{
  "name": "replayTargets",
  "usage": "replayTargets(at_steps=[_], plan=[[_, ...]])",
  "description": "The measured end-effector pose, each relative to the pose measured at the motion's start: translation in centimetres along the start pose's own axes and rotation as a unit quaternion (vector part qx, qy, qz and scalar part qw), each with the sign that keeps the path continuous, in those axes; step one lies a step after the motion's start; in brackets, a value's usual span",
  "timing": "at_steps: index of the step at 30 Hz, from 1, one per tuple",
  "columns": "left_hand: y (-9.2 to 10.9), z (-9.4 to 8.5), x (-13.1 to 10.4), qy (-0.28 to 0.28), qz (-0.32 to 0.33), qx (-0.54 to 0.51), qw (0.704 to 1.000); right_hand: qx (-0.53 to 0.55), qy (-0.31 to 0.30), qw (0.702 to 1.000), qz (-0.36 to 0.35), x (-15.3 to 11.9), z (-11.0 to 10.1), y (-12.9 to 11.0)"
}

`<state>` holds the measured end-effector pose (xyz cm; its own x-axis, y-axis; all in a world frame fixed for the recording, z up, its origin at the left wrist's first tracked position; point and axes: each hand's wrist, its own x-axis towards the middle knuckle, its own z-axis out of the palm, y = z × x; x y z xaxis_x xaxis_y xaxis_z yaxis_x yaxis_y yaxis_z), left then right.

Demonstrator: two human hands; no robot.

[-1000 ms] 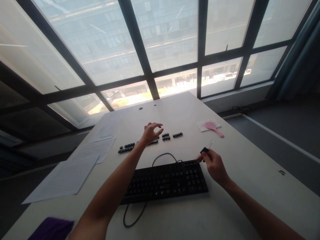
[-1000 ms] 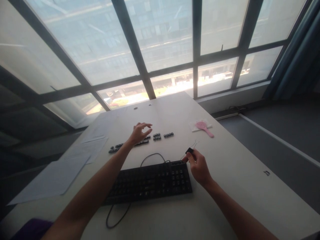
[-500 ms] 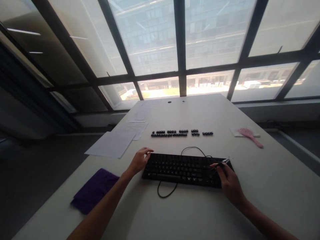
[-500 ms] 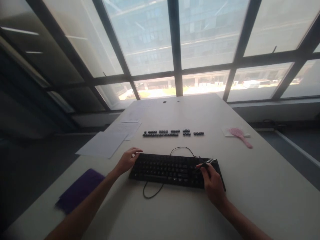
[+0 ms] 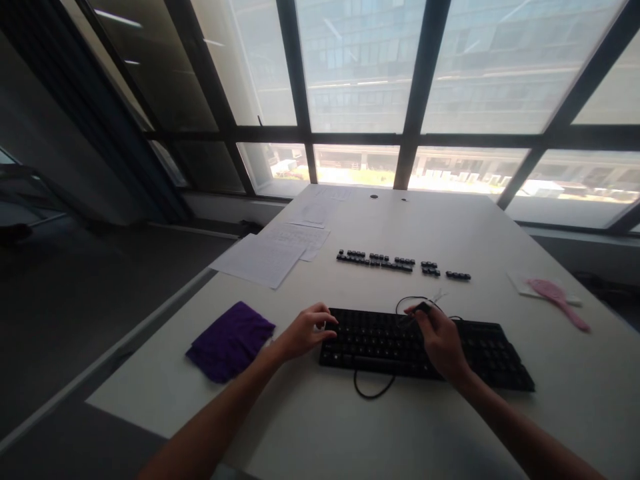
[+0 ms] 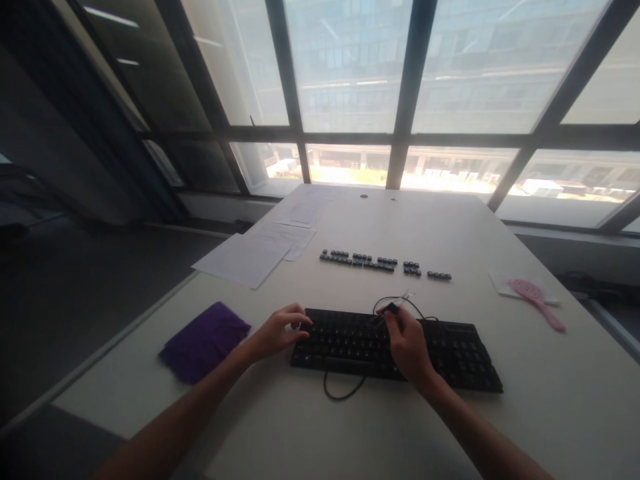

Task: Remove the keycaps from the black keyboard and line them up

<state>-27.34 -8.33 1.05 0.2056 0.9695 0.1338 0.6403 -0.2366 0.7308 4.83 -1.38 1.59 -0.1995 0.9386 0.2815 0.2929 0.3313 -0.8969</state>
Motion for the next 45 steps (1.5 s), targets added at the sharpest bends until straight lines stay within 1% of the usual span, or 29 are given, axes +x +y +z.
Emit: replayTargets(at_steps=[3, 6, 9, 13, 15, 17, 19, 23, 28, 32, 37, 41, 45], plan=[[0.1, 0.5, -0.1, 0.009, -0.003, 0.000, 1.000, 0.050, -0.048, 0.998, -0.011, 1.1, 4.7, -1.9], [0.3, 0.6, -0.1, 0.022, -0.023, -0.007, 0.999, 0.057, -0.084, 0.995, -0.023, 1.8, 8.3, -3.0], [0.2, 0.4, -0.1, 0.020, -0.043, -0.029, 0.998, 0.057, -0.097, 0.993, -0.030, 2.2, 10.7, -3.3], [-0.4, 0.2, -0.6, 0.007, -0.068, -0.072, 0.995, 0.064, -0.150, 0.986, -0.033, 2.2, 12.6, -2.9], [-0.5, 0.2, -0.8, 0.010, -0.070, -0.081, 0.994, 0.057, -0.161, 0.985, -0.034, 2.2, 13.1, -2.7], [-0.5, 0.3, -0.9, 0.020, -0.059, -0.076, 0.995, 0.048, -0.156, 0.986, -0.030, 2.2, 13.1, -2.7], [-0.4, 0.5, -0.9, 0.026, -0.054, -0.067, 0.996, 0.051, -0.136, 0.989, -0.016, 2.2, 13.0, -2.5], [-0.1, 0.6, -0.4, 0.023, -0.066, -0.046, 0.997, 0.086, -0.097, 0.991, 0.026, 2.4, 12.6, -2.1], [0.5, 0.5, 0.1, 0.008, -0.060, 0.019, 0.998, 0.091, -0.104, 0.990, 0.029, 2.3, 12.5, -2.3], [0.6, 1.3, -0.4, 0.042, -0.025, 0.035, 0.998, 0.094, -0.109, 0.989, 0.033, 2.2, 12.5, -2.5], [0.4, 2.7, -1.2, 0.081, 0.004, 0.041, 0.996, 0.085, -0.098, 0.991, 0.030, 2.3, 12.7, -1.9], [0.5, 2.9, -1.2, 0.100, 0.007, 0.050, 0.994, 0.084, -0.091, 0.992, 0.031, 2.4, 12.7, -1.7], [0.5, 2.9, -1.0, 0.108, 0.017, 0.057, 0.992, 0.081, -0.088, 0.992, 0.033, 2.4, 12.7, -1.9]])
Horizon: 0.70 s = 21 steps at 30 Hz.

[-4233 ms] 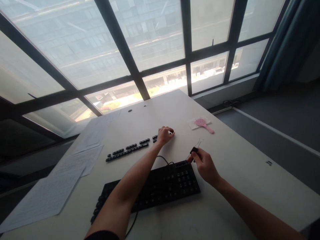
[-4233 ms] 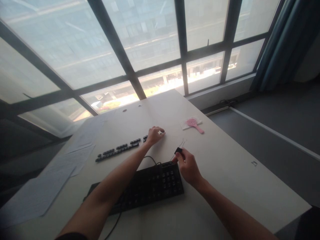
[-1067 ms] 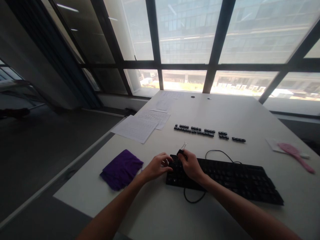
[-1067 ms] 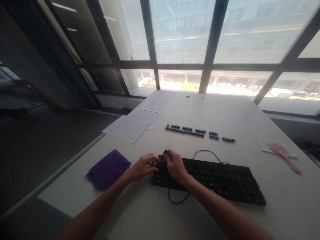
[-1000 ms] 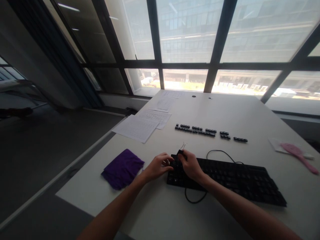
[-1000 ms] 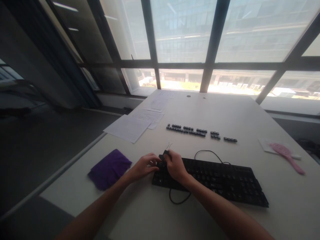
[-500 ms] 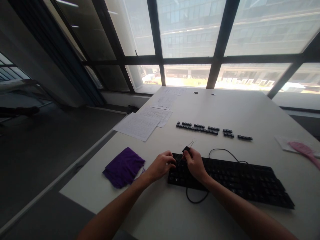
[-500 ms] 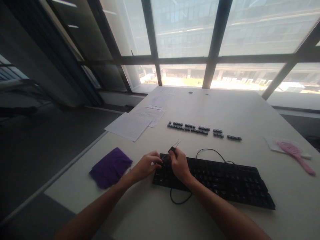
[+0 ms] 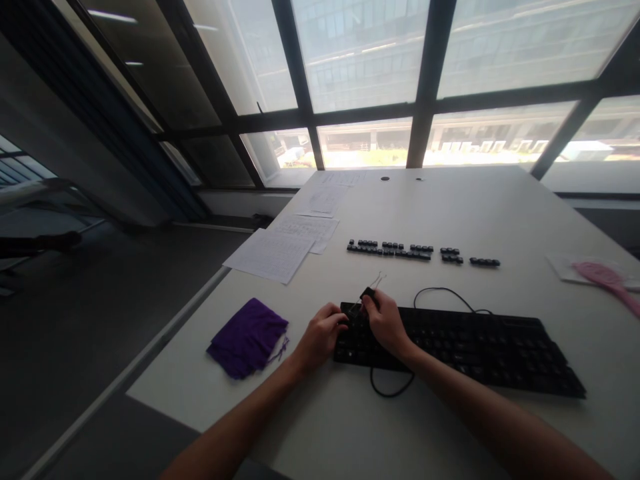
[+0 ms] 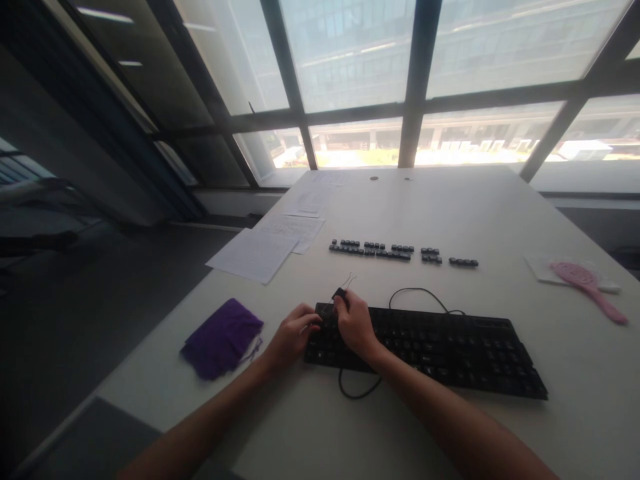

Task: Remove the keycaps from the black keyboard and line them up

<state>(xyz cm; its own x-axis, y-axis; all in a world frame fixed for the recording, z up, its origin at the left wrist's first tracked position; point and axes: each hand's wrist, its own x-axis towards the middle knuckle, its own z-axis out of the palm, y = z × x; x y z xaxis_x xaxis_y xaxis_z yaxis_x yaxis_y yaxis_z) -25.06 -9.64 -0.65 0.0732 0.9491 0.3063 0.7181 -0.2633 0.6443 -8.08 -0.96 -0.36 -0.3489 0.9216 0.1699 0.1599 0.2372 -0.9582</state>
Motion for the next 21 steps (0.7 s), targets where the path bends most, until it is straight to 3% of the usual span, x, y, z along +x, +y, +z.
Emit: replayTargets(at_steps=[5, 9, 14, 18, 21], plan=[[0.1, 0.0, -0.3, 0.017, -0.001, -0.002, 1.000, 0.001, 0.003, 1.000, -0.001, 0.1, 0.0, 0.0], [-0.6, -1.5, 1.3, 0.054, 0.005, -0.006, 0.999, 0.019, 0.012, 1.000, 0.006, 0.1, 0.0, 0.1], [-4.5, -2.8, 8.6, 0.089, -0.023, 0.011, 0.996, 0.031, 0.007, 0.999, 0.006, 0.2, 0.0, 0.2], [-8.4, -1.1, 14.4, 0.075, -0.040, 0.028, 0.996, 0.035, 0.011, 0.999, 0.001, 0.2, 0.1, 0.4], [-10.4, -0.1, 16.7, 0.074, -0.026, 0.031, 0.996, 0.038, 0.012, 0.999, 0.007, 0.2, 0.1, 0.4]])
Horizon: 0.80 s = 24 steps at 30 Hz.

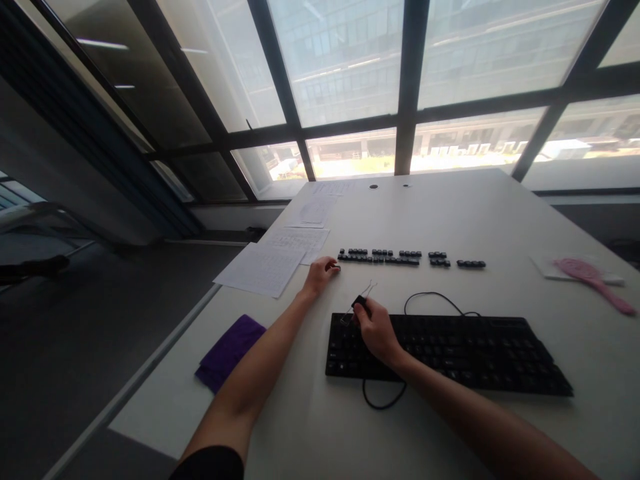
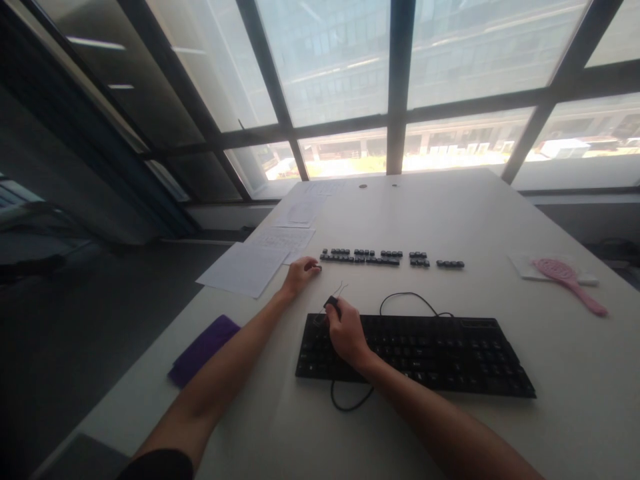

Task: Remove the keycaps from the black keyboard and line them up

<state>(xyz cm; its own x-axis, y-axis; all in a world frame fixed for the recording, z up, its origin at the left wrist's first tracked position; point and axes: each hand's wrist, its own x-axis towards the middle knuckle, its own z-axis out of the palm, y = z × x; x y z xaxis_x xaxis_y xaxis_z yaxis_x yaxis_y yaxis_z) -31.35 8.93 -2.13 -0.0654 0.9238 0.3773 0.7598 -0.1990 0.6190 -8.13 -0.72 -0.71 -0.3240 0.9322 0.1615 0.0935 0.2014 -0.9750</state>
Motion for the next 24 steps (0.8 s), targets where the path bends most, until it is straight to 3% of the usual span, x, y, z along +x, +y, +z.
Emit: replayTargets(at_steps=[8, 24], plan=[[-1.8, 0.3, 1.3, -0.007, 0.037, -0.003, 0.999, 0.007, -0.010, 1.000, 0.002, 0.1, 0.0, -0.3], [-1.6, 0.8, 1.4, 0.006, 0.043, 0.001, 0.999, 0.005, -0.010, 1.000, -0.006, 0.1, -0.1, -0.2]])
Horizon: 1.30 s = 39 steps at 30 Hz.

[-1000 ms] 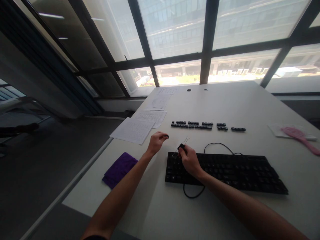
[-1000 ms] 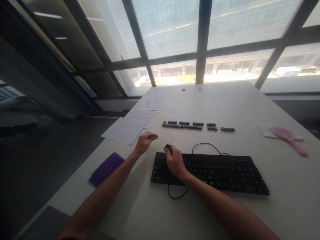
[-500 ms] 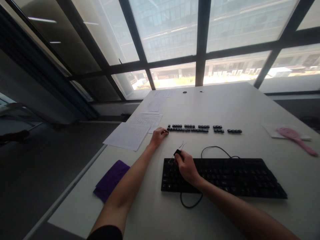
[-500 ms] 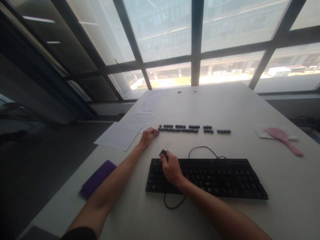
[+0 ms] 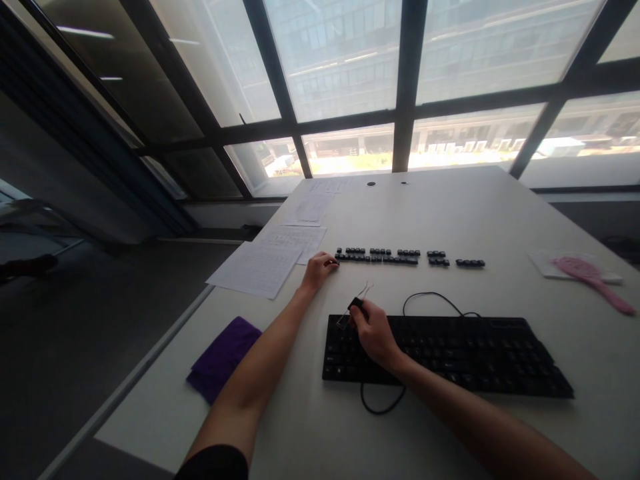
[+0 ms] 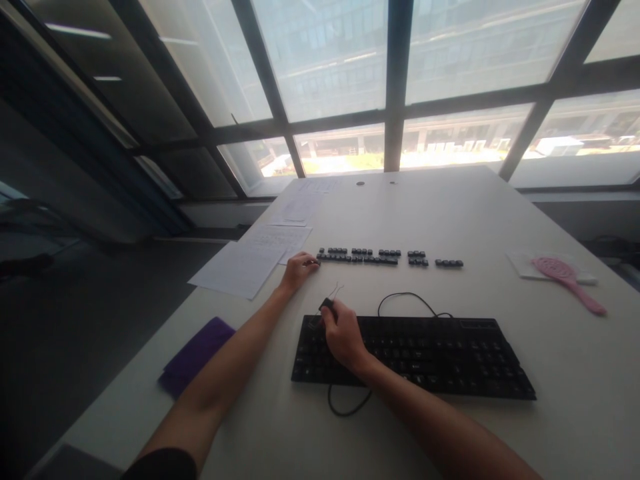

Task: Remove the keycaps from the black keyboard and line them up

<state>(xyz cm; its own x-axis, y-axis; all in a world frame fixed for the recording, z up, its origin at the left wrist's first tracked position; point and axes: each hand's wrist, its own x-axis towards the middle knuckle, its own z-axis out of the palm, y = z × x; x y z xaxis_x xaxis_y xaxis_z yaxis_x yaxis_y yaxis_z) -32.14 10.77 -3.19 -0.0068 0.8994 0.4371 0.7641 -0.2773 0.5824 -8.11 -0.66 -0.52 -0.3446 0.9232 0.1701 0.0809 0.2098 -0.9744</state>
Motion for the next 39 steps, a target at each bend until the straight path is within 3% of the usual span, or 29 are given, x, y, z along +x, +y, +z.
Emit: replayTargets(at_steps=[10, 16, 20, 25, 28, 31, 34, 39], plan=[[0.0, 0.2, 0.1, 0.009, -0.017, -0.022, 1.000, 0.003, -0.009, 1.000, 0.001, -0.1, -0.1, -0.1], [0.5, 0.0, -0.1, 0.045, -0.047, -0.035, 0.997, 0.012, -0.009, 1.000, -0.012, 0.0, -0.1, 0.2], [3.7, -1.3, -2.2, 0.068, -0.064, -0.024, 0.995, -0.011, -0.046, 0.998, -0.045, -0.3, -0.2, -0.3], [10.0, -3.3, -8.0, 0.013, -0.060, -0.029, 0.998, -0.076, -0.073, 0.991, -0.088, -0.8, -0.4, -0.9], [12.7, -3.9, -11.6, -0.027, -0.077, -0.049, 0.995, -0.086, -0.090, 0.987, -0.100, -0.9, -0.5, -0.9], [13.9, -3.9, -13.9, -0.067, -0.091, -0.063, 0.992, -0.113, -0.117, 0.980, -0.115, -1.0, -0.4, -0.8], [14.2, -3.7, -14.7, -0.060, -0.093, -0.059, 0.992, -0.160, -0.131, 0.969, -0.132, -1.3, -0.3, -0.6], [14.4, -3.7, -15.0, -0.062, -0.068, -0.057, 0.994, -0.235, -0.156, 0.925, -0.254, -1.9, -0.3, -0.3]])
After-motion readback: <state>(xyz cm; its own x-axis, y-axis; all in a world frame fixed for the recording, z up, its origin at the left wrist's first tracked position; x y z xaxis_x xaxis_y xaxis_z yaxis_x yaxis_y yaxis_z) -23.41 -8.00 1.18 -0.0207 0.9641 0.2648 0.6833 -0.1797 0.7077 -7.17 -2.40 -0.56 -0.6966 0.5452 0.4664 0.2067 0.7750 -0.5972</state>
